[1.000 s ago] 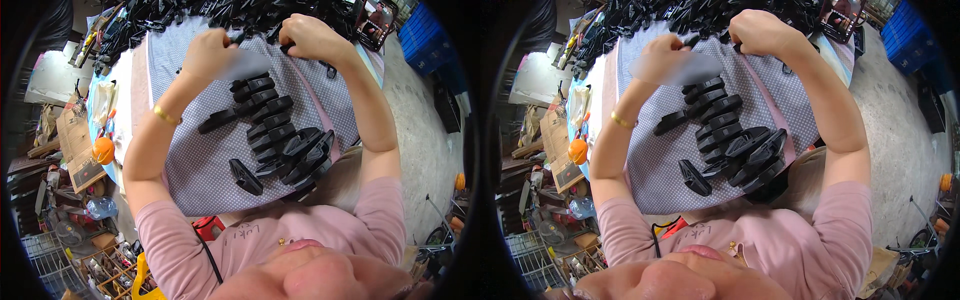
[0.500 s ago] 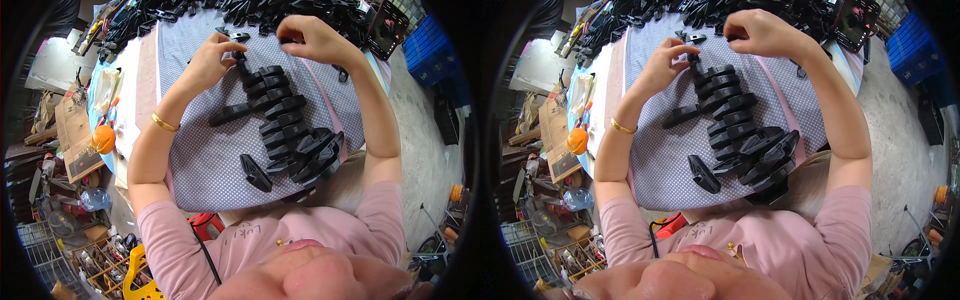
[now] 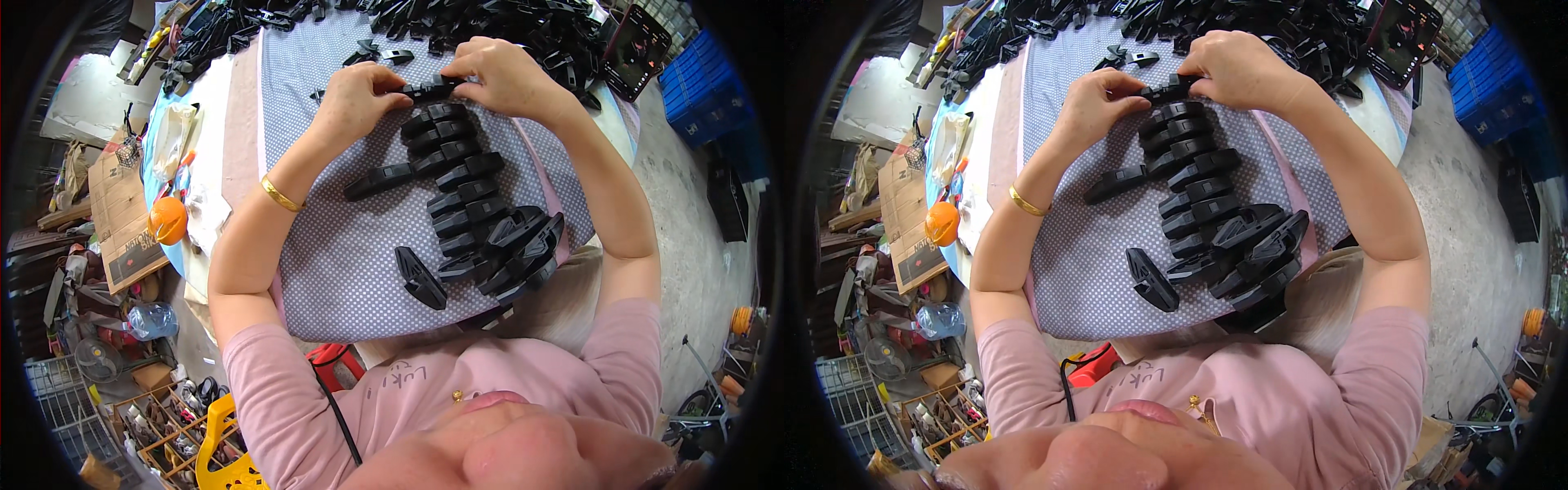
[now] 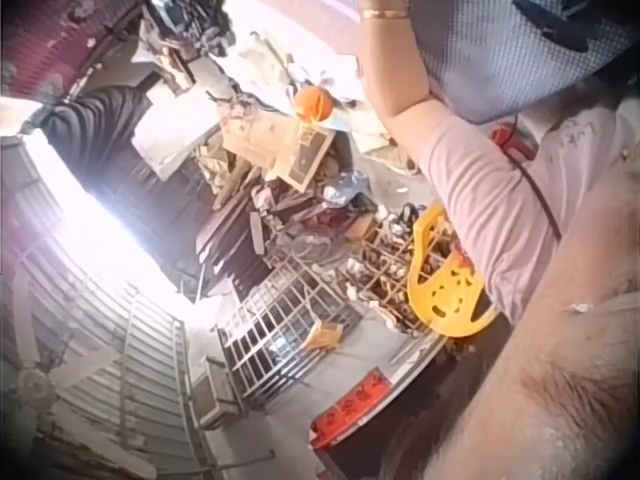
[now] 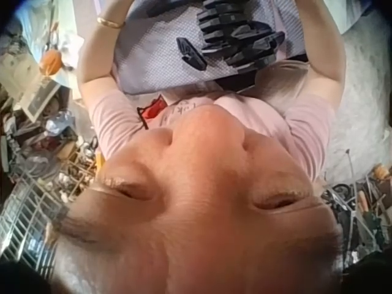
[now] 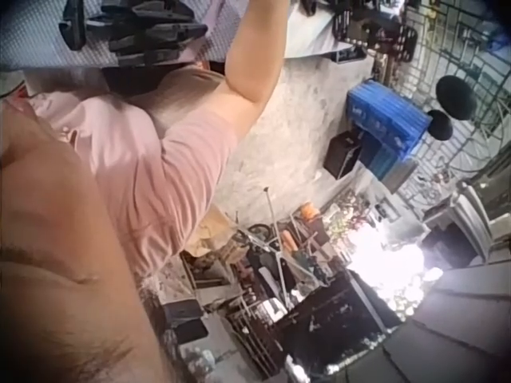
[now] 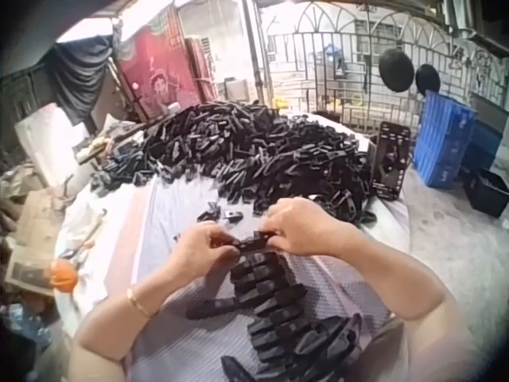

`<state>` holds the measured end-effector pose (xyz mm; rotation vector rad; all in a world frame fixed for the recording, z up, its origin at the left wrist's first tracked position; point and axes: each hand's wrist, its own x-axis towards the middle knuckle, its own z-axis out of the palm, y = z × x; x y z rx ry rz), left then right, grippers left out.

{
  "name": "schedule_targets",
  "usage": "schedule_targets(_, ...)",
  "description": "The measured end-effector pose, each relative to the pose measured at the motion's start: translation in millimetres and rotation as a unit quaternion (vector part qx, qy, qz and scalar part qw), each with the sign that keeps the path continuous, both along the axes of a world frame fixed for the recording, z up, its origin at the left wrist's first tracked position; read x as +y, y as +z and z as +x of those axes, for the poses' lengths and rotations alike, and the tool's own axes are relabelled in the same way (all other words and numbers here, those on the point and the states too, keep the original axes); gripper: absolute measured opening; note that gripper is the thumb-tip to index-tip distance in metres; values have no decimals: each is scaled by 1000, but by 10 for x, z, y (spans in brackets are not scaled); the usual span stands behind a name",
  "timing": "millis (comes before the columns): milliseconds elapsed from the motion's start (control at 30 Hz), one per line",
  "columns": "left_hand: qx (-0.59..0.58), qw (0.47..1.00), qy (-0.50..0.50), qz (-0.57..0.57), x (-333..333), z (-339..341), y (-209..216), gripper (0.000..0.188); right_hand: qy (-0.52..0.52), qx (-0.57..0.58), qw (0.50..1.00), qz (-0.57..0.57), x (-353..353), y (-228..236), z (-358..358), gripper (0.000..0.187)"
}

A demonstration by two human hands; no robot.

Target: Assembling plastic hair clips by connecting the two main components.

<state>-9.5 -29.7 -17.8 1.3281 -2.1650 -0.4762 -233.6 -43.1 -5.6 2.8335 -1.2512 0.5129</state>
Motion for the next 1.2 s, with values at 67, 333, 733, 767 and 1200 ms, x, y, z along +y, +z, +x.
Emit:
schedule_targets(67, -4, 1000, -7, -3, -6, -7, 9, 21, 3, -16, 1000, 9, -13, -12, -3, 27)
schedule_targets(333, 32, 997, -64, 8, -64, -12, 1, 20, 126, -137, 981, 58, -121, -131, 95, 23)
schedule_targets(733, -62, 990, -124, -25, -442, -690, 209, 38, -140, -83, 986, 29, -297, 205, -704, 27)
schedule_targets(767, -63, 990, -123, -26, -545, -806, 119, 38, -93, -45, 995, -9, -299, 191, -694, 27)
schedule_targets(1200, -42, 974, -115, -190, -334, -606, -18, 14, -61, -64, 996, -30, -155, 172, -346, 25)
